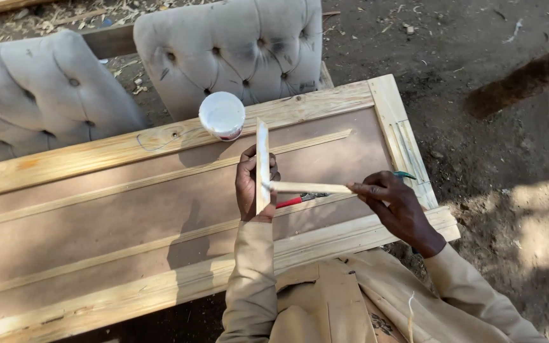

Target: The person fits thin wooden molding strips into the recessed panel of a wooden door frame lying on the ground, trims and positions the strips, applies glue from a white container using a stick, and nails the strips in place with a hammer while pulling nails with pincers.

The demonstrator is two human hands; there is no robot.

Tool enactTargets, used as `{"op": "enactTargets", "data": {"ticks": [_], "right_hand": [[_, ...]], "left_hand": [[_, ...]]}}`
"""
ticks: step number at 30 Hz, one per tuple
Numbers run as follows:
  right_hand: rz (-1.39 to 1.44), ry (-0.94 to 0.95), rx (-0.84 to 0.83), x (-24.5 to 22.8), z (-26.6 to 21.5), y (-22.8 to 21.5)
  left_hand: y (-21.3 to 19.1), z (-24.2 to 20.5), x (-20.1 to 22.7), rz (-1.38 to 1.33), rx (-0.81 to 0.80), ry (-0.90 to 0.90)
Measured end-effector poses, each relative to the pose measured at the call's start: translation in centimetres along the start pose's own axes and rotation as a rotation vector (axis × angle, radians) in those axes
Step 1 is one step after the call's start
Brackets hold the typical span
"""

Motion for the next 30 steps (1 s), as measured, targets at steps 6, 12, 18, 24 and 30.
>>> {"op": "enactTargets", "data": {"ticks": [6, 12, 18, 24, 30], "right_hand": [[0.054, 0.093, -0.029, -0.7, -1.1, -1.3], [0.121, 0.165, 0.009, 0.4, -1.1, -0.1], [0.195, 0.175, -0.036, -1.6, -2.6, 0.2], [0.211, 0.204, -0.018, -1.5, -1.8, -0.5], [0.144, 0.144, -0.040, -2.1, -2.8, -1.4]], "left_hand": [[0.6, -0.4, 0.4, 0.099, -0.011, -0.003], [2.6, -1.0, -0.3, 0.164, 0.031, -0.035], [2.0, -0.7, 0.1, 0.103, 0.045, -0.030], [2.7, -0.5, -0.4, 0.146, 0.039, -0.028], [2.5, -0.4, -0.3, 0.157, 0.062, 0.002]]}}
Point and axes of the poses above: each hand's wrist, its own z-axis towards the middle knuckle, its own y-axis out of the palm, x = y × z, the point moved 4 cm from there along z, towards the middle knuckle, and after that the axes turned 2 degrees about -y, right-handed, at the moved point
